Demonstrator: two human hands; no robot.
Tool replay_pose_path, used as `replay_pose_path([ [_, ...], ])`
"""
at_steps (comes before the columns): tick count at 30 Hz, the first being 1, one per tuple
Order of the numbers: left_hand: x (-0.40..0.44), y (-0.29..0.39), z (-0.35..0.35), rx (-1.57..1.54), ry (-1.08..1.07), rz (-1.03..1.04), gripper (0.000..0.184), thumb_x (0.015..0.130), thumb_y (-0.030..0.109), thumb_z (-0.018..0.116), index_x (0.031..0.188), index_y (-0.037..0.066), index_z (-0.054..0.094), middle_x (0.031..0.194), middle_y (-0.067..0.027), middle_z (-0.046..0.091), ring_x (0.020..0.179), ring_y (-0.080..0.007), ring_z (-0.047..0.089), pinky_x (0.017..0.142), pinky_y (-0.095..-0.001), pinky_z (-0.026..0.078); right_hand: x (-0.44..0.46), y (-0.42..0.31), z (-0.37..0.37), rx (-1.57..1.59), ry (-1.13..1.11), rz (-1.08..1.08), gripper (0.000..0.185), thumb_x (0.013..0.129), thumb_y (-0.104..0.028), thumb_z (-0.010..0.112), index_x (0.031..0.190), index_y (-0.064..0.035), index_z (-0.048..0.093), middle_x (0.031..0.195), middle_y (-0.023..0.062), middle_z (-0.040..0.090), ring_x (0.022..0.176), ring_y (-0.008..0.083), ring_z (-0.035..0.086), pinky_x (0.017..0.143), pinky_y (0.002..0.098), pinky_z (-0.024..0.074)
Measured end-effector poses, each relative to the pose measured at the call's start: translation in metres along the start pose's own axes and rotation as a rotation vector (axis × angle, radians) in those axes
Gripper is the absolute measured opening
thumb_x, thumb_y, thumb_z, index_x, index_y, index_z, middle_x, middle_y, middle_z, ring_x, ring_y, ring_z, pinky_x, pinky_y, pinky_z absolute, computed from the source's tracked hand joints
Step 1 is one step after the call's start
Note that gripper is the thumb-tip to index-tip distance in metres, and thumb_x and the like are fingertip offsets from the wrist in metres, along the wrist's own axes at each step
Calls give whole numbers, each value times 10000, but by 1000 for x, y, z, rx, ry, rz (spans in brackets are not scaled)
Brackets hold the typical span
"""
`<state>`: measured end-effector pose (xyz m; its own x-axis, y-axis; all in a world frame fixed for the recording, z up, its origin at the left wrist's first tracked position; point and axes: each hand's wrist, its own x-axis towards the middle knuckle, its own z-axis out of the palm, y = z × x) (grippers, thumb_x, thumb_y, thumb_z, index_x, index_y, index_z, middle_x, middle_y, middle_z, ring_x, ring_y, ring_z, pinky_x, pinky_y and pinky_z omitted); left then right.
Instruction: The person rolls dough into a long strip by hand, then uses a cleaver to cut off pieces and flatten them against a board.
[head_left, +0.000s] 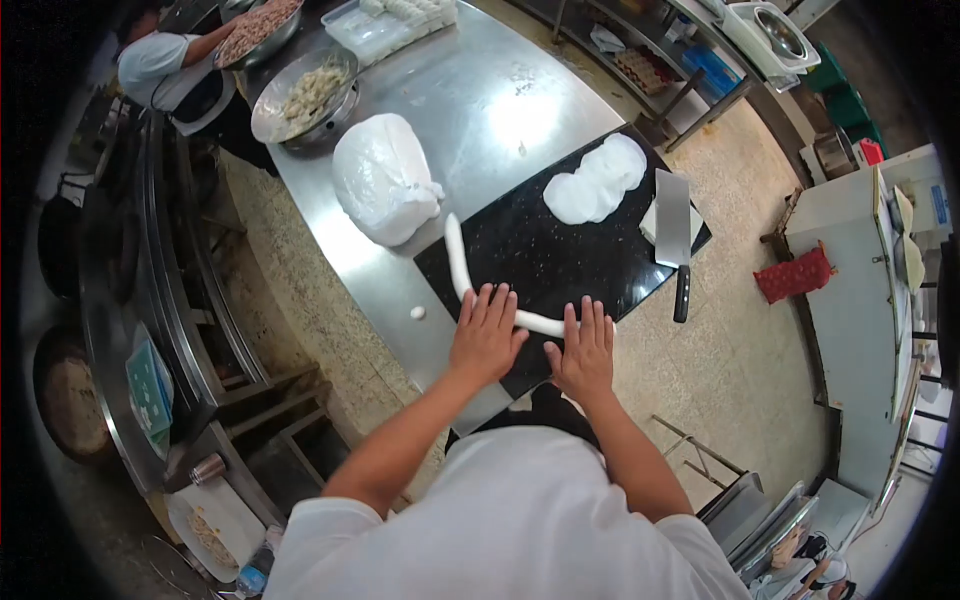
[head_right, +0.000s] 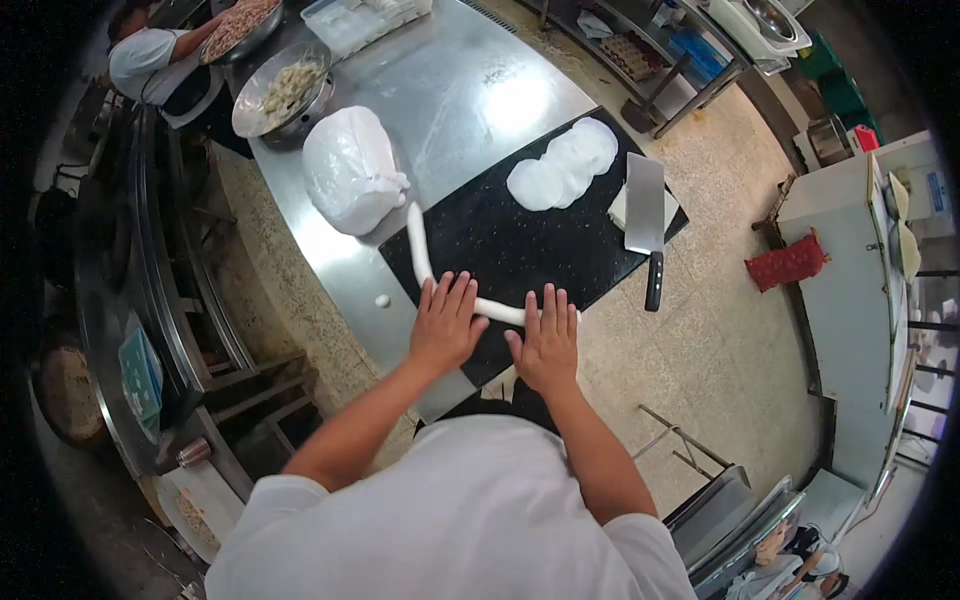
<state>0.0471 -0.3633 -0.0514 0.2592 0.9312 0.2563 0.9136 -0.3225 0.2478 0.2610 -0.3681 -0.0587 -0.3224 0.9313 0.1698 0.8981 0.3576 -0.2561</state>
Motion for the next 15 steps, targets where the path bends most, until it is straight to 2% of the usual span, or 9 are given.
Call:
replay_pose_path([
  [1, 3, 2, 6, -20, -38, -58, 757, 907, 463, 670, 1473, -5, 486, 1538, -224, 449, 1451, -422, 376, 1210, -589, 234, 10, 2, 2, -1, -5, 43, 706, 977, -487, 562, 1535, -74, 438, 1588, 300, 348, 1477, 477, 328, 1183, 611, 259],
  [2, 10, -3, 17, -41, -30, -77, 761, 926, 492, 639, 1477, -7, 479, 1549, -229, 434, 1467, -430, 348, 1219, -581, 213, 22, 5, 7, 6, -21, 50, 706, 977, -487, 562, 1535, -74, 438, 1588, 300, 348, 1477, 477, 328, 1183, 611, 259],
  [4, 49, -11, 15, -8, -49, -141, 776, 938, 516, 613, 1486, -14, 468, 1583, -242, 386, 1484, -440, 320, 1227, -580, 191, 74, 15, 11, -112, 40, 111, 707, 981, -503, 555, 1528, -68, 445, 1595, 302, 332, 1481, 477, 320, 1182, 630, 249],
  [6, 94, -32, 24, 43, 31, -142, 777, 950, 522, 594, 1498, -11, 455, 1603, -230, 364, 1494, -437, 303, 1232, -577, 175, 123, 28, 6, -136, 121, 87, 709, 979, -516, 558, 1516, -62, 461, 1591, 304, 339, 1478, 481, 322, 1177, 645, 244],
  [9, 126, -57, 30, 136, 110, -77, 732, 958, 489, 595, 1482, -9, 476, 1602, -187, 387, 1490, -418, 326, 1220, -590, 205, 156, 40, 18, -92, 183, 116, 673, 989, -488, 547, 1498, -52, 481, 1579, 306, 354, 1469, 488, 327, 1188, 628, 232],
  [10, 116, -61, 25, 136, 98, -75, 732, 958, 489, 595, 1482, -9, 476, 1602, -187, 387, 1490, -418, 326, 1220, -590, 205, 145, 36, 16, -87, 176, 124, 673, 989, -488, 547, 1498, -52, 481, 1579, 306, 354, 1469, 488, 327, 1188, 628, 232],
  [12, 103, -63, 14, 110, 18, 72, 672, 984, 436, 583, 1489, 7, 472, 1609, -187, 374, 1488, -416, 329, 1196, -607, 246, 114, 22, 7, -69, 117, 23, 681, 993, -458, 544, 1500, -11, 456, 1572, 313, 353, 1472, 486, 318, 1194, 622, 225],
  [14, 66, -37, 13, 181, -43, 133, 568, 1001, 285, 542, 1442, -68, 479, 1529, -267, 444, 1449, -443, 385, 1169, -611, 296, 58, 0, -1, 28, -40, -14, 744, 953, -440, 596, 1476, 65, 438, 1548, 328, 375, 1455, 492, 337, 1199, 613, 229],
  [15, 51, -13, 9, -161, -129, 66, 558, 991, 247, 529, 1425, -102, 482, 1500, -309, 458, 1444, -459, 392, 1160, -610, 314, 27, -8, 2, 96, -42, -25, 778, 937, -430, 614, 1501, 66, 410, 1563, 335, 354, 1470, 503, 313, 1211, 601, 218],
])
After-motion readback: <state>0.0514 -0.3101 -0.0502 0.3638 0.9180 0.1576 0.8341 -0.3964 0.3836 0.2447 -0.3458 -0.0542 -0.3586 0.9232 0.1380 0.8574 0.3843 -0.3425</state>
